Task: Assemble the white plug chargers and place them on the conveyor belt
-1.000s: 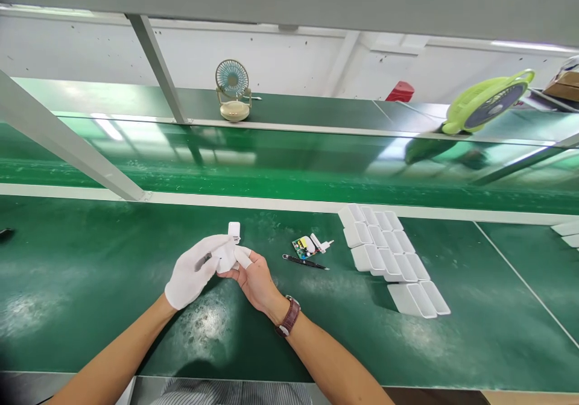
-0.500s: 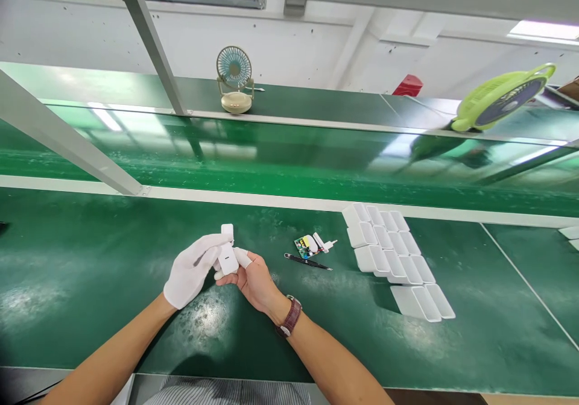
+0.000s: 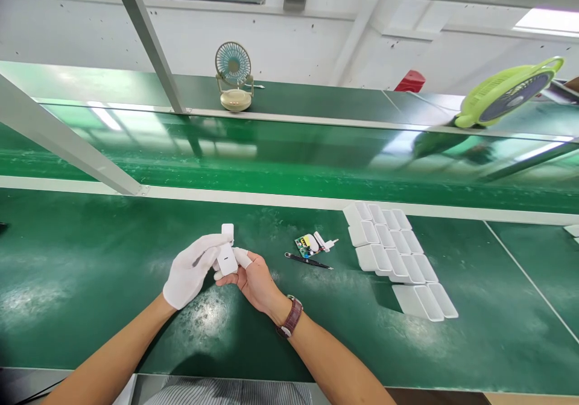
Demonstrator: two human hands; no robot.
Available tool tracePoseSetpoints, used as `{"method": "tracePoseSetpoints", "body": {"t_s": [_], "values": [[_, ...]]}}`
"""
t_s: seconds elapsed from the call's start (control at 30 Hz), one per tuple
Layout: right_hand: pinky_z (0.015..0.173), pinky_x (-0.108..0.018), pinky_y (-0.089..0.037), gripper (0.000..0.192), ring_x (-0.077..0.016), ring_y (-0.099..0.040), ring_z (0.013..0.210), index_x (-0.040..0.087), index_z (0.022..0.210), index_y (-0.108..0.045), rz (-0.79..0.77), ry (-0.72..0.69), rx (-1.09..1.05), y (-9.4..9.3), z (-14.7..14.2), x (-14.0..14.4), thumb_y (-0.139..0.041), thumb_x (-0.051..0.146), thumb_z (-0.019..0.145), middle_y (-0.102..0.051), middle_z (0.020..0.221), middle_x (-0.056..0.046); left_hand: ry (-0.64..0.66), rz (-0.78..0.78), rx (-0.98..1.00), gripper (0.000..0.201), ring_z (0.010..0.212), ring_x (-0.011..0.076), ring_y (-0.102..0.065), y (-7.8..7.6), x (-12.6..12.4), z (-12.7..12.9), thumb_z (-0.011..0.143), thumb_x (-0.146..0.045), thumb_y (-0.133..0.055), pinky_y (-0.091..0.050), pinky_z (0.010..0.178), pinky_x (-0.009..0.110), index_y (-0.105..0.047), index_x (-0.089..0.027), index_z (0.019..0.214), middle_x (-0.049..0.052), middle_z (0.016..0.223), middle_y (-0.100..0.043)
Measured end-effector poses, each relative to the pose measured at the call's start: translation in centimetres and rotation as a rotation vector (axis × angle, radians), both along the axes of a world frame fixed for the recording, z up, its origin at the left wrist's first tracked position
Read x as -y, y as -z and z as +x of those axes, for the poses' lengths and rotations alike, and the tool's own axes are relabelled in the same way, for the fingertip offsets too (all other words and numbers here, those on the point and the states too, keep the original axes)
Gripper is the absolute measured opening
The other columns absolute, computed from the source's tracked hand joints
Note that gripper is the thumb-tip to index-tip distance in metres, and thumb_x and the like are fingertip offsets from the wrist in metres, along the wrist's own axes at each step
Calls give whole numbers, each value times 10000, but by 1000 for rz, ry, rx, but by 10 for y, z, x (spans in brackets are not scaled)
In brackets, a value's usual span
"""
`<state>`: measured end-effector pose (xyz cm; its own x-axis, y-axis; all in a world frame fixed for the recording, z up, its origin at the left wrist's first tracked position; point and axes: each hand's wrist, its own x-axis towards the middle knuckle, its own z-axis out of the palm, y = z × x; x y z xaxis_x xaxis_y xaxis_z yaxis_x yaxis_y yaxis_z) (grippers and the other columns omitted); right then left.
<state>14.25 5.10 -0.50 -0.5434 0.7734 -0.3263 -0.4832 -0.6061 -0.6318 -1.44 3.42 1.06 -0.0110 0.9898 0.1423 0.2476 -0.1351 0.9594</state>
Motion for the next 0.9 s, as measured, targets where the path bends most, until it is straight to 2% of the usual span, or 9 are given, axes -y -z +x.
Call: {"method": "tracePoseSetpoints", "body": {"t_s": [0.13,0.23,0.3,0.37,0.5,0.6,0.67,0.73,0.9], "values": [[752,-353,-607,351,-183,-694,755,125,971,-729,3,29,13,2,-2,1,-695,459,872,-733,903,-92,15,50,-90,271,972,191,-686,2,-2,-4,966,-307,-494,-588,812,305,-698,-246,1134,62,1187,-706],[844,-415,-591,315,-226,-689,905,183,1037,-739,123,155,117,3,-2,0,-723,432,845,-732,1033,-87,20,96,-203,296,1104,223,-658,3,-6,-8,919,-310,-563,-555,957,368,-664,-235,1187,76,1228,-691],[946,-436,-550,292,-247,-664,1034,243,1093,-739,305,271,267,2,1,-2,-741,378,834,-710,1152,-72,16,94,-284,404,1095,233,-666,5,-10,-9,859,-322,-640,-562,946,387,-619,-232,1253,82,1238,-686],[1051,-439,-481,263,-250,-626,1140,294,1106,-742,568,325,448,0,6,-4,-732,312,844,-680,1231,-56,22,97,-352,446,1034,232,-686,8,-13,-9,820,-315,-676,-574,901,387,-614,-224,1252,86,1206,-700],[1093,-445,-450,289,-245,-578,1233,309,1184,-711,1094,176,683,-3,19,-6,-652,253,907,-665,1271,-67,111,148,-484,230,875,228,-702,13,-18,-10,786,-254,-680,-563,855,417,-722,-219,1009,71,1004,-757],[1049,-470,-484,356,-262,-591,1211,284,1292,-645,1291,189,826,-6,29,-11,-615,276,938,-648,1306,-108,184,115,-454,207,862,225,-706,13,-28,-16,771,-293,-717,-556,875,428,-740,-240,970,47,957,-773],[1037,-493,-479,363,-282,-595,1200,266,1309,-630,1373,245,946,-11,40,-17,-599,291,949,-643,1312,-132,124,42,-334,280,917,234,-714,9,-47,-21,737,-350,-762,-563,904,419,-737,-231,989,54,995,-779],[992,-504,-488,323,-307,-619,1148,228,1263,-660,1434,260,1090,-18,57,-24,-575,296,959,-679,1236,-158,-26,-34,-230,325,959,251,-717,1,-77,-28,695,-374,-798,-568,929,412,-733,-190,955,79,1005,-782],[841,-450,-492,260,-283,-670,852,195,1026,-723,1435,186,1572,-25,118,-20,-477,265,982,-733,913,-138,-343,-83,-314,286,1068,267,-680,-28,-161,-54,767,-331,-726,-515,1004,410,-705,-122,962,128,1041,-761]]}}
